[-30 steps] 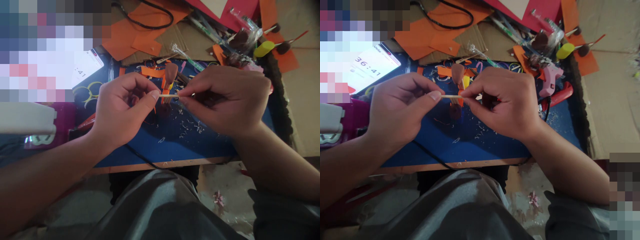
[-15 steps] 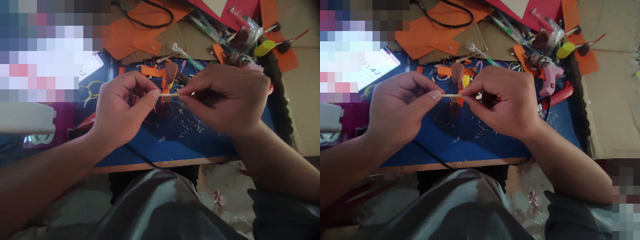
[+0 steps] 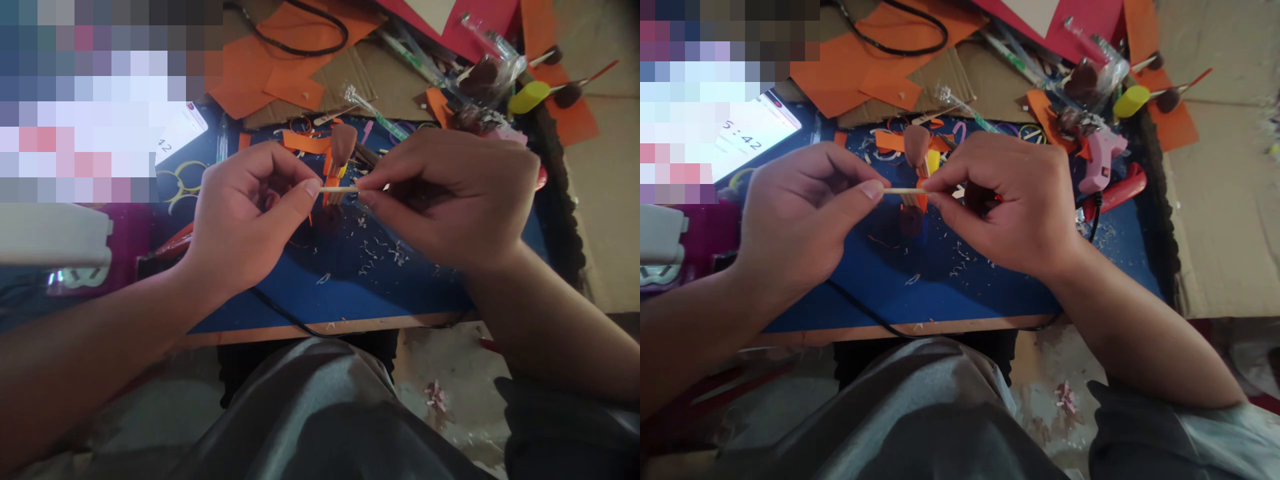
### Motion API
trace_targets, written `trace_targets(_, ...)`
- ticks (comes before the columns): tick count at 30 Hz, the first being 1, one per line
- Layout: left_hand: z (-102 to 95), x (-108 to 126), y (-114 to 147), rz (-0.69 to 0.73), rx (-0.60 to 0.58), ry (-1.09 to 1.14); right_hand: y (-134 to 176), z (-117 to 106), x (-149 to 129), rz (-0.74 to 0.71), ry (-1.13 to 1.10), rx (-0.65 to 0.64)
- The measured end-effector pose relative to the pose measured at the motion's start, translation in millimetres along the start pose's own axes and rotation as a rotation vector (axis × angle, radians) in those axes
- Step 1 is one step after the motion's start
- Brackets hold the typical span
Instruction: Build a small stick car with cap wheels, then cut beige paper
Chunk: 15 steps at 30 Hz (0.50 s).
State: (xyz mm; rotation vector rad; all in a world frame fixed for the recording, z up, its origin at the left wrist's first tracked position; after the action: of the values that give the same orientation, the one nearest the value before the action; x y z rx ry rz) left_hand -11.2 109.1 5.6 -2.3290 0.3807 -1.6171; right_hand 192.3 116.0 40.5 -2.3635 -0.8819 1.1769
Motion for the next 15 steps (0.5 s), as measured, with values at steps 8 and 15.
trace_targets(8,-0.1,0.4,-1.2,0.002,-0.012,-0.002,-0.2,-0.1,-2.6,-0.006,-0.029,0.027)
trace_targets(15,0.0,-1.5,-1.5,-0.004,-0.02,0.009,-0.4,-0.9,-1.7,0.008,-0.027,0.038)
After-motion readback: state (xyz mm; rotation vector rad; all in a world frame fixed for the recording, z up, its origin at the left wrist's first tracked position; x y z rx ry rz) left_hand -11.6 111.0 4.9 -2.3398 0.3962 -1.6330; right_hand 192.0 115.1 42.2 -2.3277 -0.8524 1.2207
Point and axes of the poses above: each hand's wrist, its own y-axis away from the middle knuckle, its own z-axis out of the palm, x = y × z, the point moved 5 cm from there along -y, towards the middle knuckle, and after that the axes turned 4 degrees about z, right-handed, at the moved point
